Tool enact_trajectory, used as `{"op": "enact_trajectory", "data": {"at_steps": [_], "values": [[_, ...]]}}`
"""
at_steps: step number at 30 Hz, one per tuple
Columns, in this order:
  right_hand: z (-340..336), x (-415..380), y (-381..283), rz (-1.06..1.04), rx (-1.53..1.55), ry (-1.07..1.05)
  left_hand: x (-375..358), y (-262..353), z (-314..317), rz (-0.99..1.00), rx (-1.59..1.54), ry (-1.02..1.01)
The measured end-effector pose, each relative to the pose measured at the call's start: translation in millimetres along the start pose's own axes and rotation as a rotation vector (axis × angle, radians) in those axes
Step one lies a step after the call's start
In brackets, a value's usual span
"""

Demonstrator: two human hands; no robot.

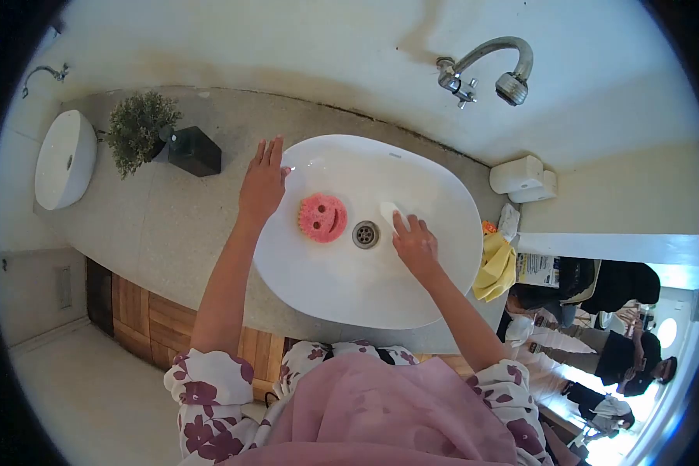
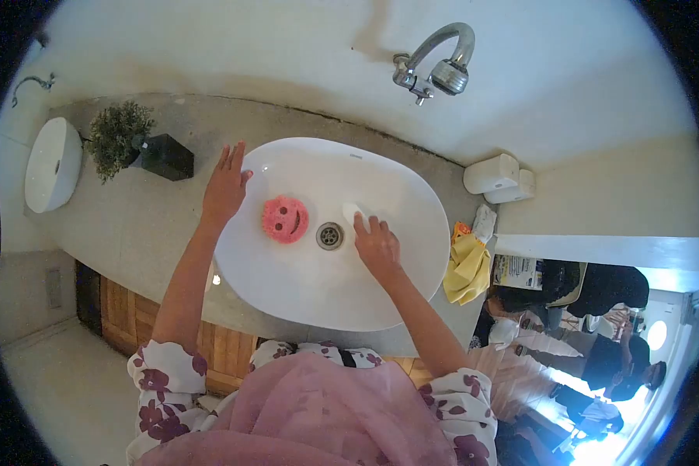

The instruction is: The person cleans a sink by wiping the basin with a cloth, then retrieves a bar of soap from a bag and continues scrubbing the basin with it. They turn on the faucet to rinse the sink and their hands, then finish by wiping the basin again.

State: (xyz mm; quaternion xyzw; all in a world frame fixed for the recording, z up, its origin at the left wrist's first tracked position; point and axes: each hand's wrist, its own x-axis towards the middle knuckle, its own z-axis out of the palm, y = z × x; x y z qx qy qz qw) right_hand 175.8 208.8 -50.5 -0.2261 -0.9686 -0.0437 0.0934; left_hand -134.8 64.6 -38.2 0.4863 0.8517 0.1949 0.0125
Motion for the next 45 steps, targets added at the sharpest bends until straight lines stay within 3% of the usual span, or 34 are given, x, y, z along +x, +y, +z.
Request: {"op": "enact_trajectory", "data": {"at_steps": [3,6,8,11,14,17,22,29,34,40,45], "values": [[-9,-25,6,-0.028,0.014,0.005,0,2,-1,-0.012,0.005,0.006],[-10,-20,3,0.023,-0.034,-0.119,1,4,-5,-0.006,-0.018,-0.013],[4,10,-4,0.023,-0.009,0.012,1,3,-2,-0.005,-0.005,-0.013],[5,23,-15,0.049,0.035,-0.013,0,4,-3,-0.01,0.001,0.0],[1,-14,-3,-0.03,0.034,0.054,1,1,-1,-0.015,-0.01,-0.001],[-10,-31,0,0.024,0.034,-0.098,3,2,-2,-0.022,-0.006,-0.01],[-2,12,-16,0.014,0.04,-0.05,0,4,-1,-0.012,0.004,-0.005],[-10,-25,-4,-0.055,0.048,-0.064,2,2,-2,-0.025,-0.01,-0.008],[0,24,-25,0.043,0.114,-0.061,0,5,-2,-0.007,-0.004,-0.001],[-14,-28,-2,0.011,0.091,-0.116,0,5,-4,-0.025,-0.01,0.005],[-3,1,-16,0.098,0.138,-0.105,0,4,-3,-0.014,0.013,0.001]]}}
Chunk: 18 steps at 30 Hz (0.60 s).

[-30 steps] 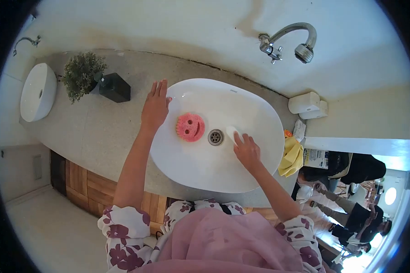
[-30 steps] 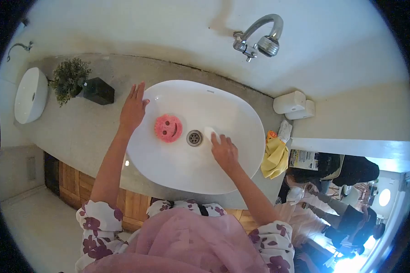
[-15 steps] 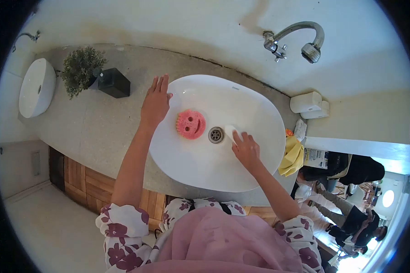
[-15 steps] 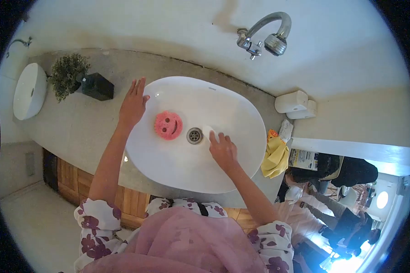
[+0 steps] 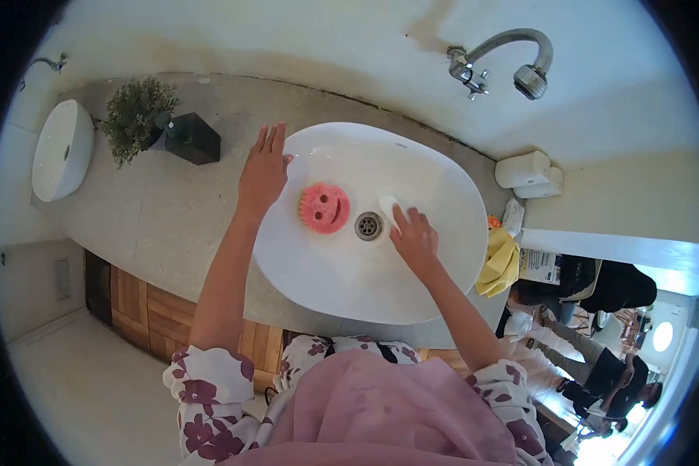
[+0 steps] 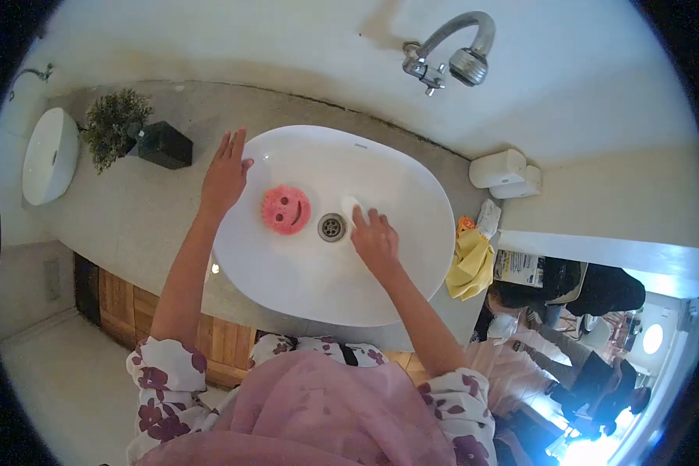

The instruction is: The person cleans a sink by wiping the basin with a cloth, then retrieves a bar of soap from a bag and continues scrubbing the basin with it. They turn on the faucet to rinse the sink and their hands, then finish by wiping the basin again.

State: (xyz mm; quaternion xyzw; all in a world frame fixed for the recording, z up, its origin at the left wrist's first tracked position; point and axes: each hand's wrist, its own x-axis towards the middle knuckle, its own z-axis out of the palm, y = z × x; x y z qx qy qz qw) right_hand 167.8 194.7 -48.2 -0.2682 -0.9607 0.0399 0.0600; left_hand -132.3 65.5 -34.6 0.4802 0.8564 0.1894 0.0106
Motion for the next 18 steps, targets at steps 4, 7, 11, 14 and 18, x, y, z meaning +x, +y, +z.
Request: {"op": "enact_trajectory", "data": {"at_steps": [4,7,11,14,18], "values": [[1,1,2,0.008,0.019,0.002,0,-1,1,0.015,-0.004,0.014],[-14,-31,10,-0.036,-0.031,-0.014,0,-1,2,-0.023,-0.004,-0.009],[-3,-26,9,-0.059,-0.066,0.052,1,-2,2,0.002,0.007,0.0],[3,4,-2,0.021,-0.008,0.044,-1,-2,3,0.013,0.004,0.008],[-6,-18,4,0.012,-0.009,-0.069,0,-3,4,0.001,0.003,0.007]]}}
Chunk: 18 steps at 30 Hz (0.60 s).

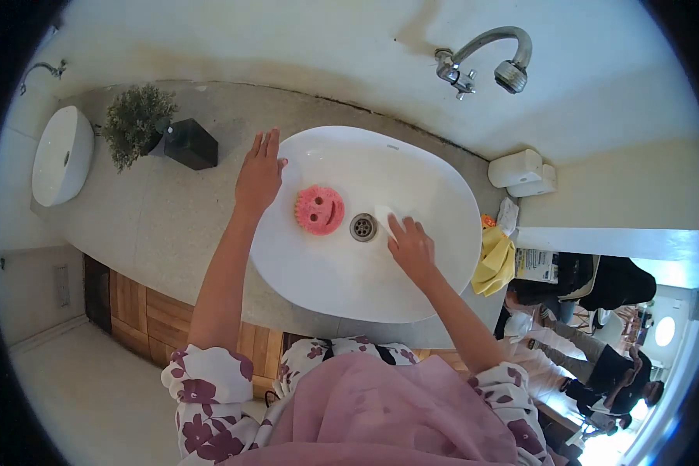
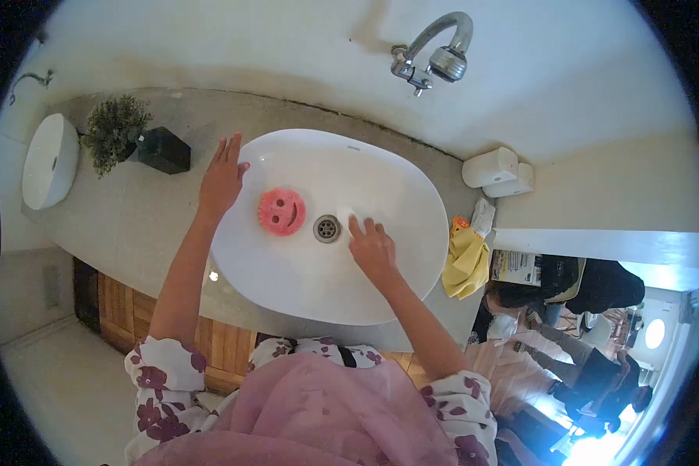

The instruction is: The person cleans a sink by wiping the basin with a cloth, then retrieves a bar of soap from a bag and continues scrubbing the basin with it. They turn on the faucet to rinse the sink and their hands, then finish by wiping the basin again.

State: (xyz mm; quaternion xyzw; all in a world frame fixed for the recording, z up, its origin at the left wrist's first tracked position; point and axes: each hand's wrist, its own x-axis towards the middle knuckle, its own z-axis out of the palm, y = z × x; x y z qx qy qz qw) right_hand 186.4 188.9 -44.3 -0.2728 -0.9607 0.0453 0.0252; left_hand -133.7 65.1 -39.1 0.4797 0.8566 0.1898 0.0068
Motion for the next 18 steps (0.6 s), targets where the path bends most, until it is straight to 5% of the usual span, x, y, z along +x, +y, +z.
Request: {"op": "enact_trajectory", "data": {"at_steps": [5,8,18], "values": [[-4,-25,-5,-0.014,-0.076,-0.117,0,2,-4,-0.003,-0.002,-0.012],[-1,6,-9,-0.028,-0.015,0.128,-1,3,-2,0.003,-0.001,0.002],[-5,-16,-12,0.065,-0.017,-0.087,0,1,-2,0.01,-0.026,0.024]]}}
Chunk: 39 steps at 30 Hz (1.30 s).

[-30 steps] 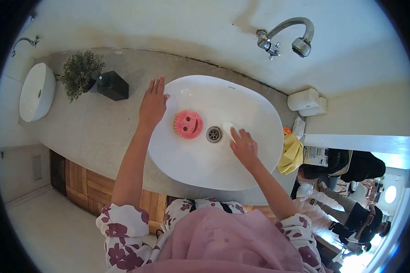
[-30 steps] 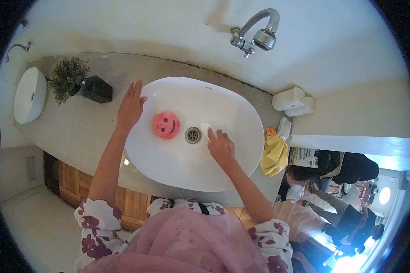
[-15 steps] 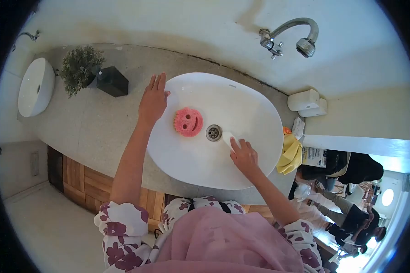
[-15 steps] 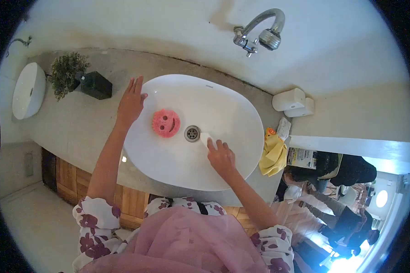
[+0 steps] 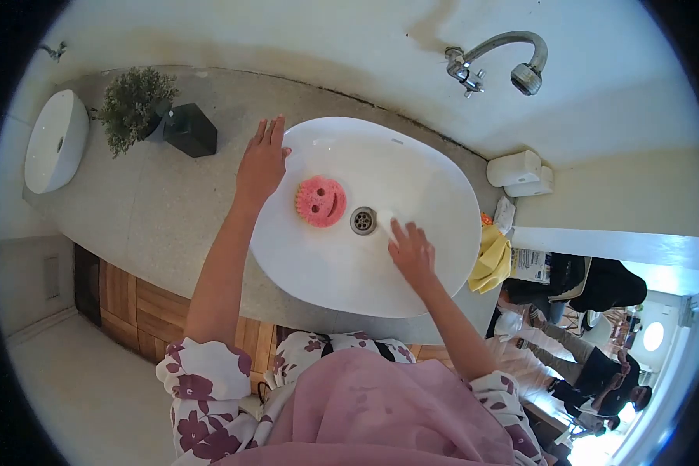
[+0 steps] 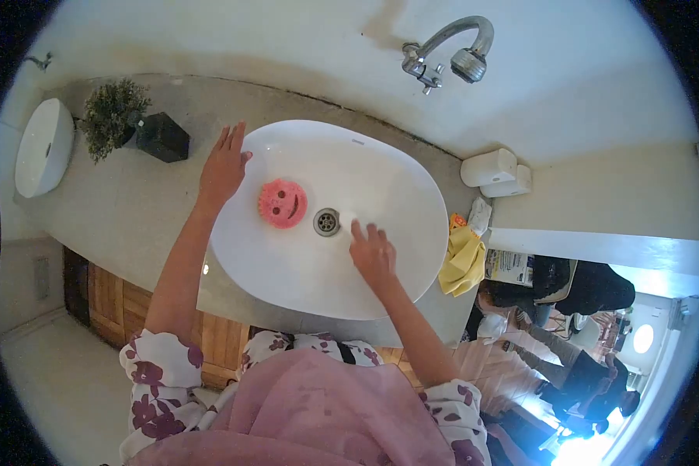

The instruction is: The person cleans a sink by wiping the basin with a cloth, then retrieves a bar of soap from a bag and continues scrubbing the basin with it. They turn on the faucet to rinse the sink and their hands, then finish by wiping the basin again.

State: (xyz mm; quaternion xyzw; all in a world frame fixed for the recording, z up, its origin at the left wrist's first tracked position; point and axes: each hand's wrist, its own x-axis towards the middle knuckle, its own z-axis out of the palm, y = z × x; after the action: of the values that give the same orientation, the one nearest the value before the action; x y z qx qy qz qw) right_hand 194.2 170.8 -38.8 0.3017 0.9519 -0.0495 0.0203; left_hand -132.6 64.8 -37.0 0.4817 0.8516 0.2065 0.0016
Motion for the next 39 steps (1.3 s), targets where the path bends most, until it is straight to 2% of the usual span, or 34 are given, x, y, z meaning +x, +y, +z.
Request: {"op": "enact_trajectory", "data": {"at_steps": [4,8,10,12,13,17,21,24,25,28,29,32,35,39], "values": [[5,-3,-10,0.079,-0.041,0.01,2,1,-1,-0.012,-0.012,-0.003],[5,-25,-16,-0.037,-0.043,0.071,0,-1,3,-0.005,-0.016,0.011],[6,-9,-6,-0.088,-0.102,0.112,0,1,2,-0.005,-0.023,0.008],[-3,3,-11,0.091,-0.045,-0.03,-1,2,0,-0.012,-0.049,0.006],[6,-6,-16,0.071,-0.063,0.073,0,-1,3,-0.009,-0.051,0.011],[8,-35,-31,-0.002,-0.111,0.08,1,-2,7,-0.013,-0.055,0.005],[-11,-2,-18,0.11,-0.05,-0.04,-2,-1,8,-0.017,-0.062,0.009],[13,-25,-30,0.104,-0.124,0.038,0,-2,7,-0.02,-0.09,-0.02],[7,-32,-45,0.157,-0.131,-0.067,2,-3,7,-0.018,-0.092,-0.018],[7,-32,-35,0.155,0.03,-0.022,1,-3,10,0.001,-0.104,0.015],[7,-22,-28,0.114,-0.124,-0.041,1,-2,8,-0.003,-0.117,0.004],[3,-10,-37,0.179,-0.122,0.049,-1,-1,9,-0.008,-0.11,-0.009],[6,-33,-63,0.147,-0.149,0.039,2,-1,8,-0.016,-0.1,-0.005],[-1,-13,-40,0.164,-0.121,-0.004,-1,0,7,-0.012,-0.112,-0.003]]}}
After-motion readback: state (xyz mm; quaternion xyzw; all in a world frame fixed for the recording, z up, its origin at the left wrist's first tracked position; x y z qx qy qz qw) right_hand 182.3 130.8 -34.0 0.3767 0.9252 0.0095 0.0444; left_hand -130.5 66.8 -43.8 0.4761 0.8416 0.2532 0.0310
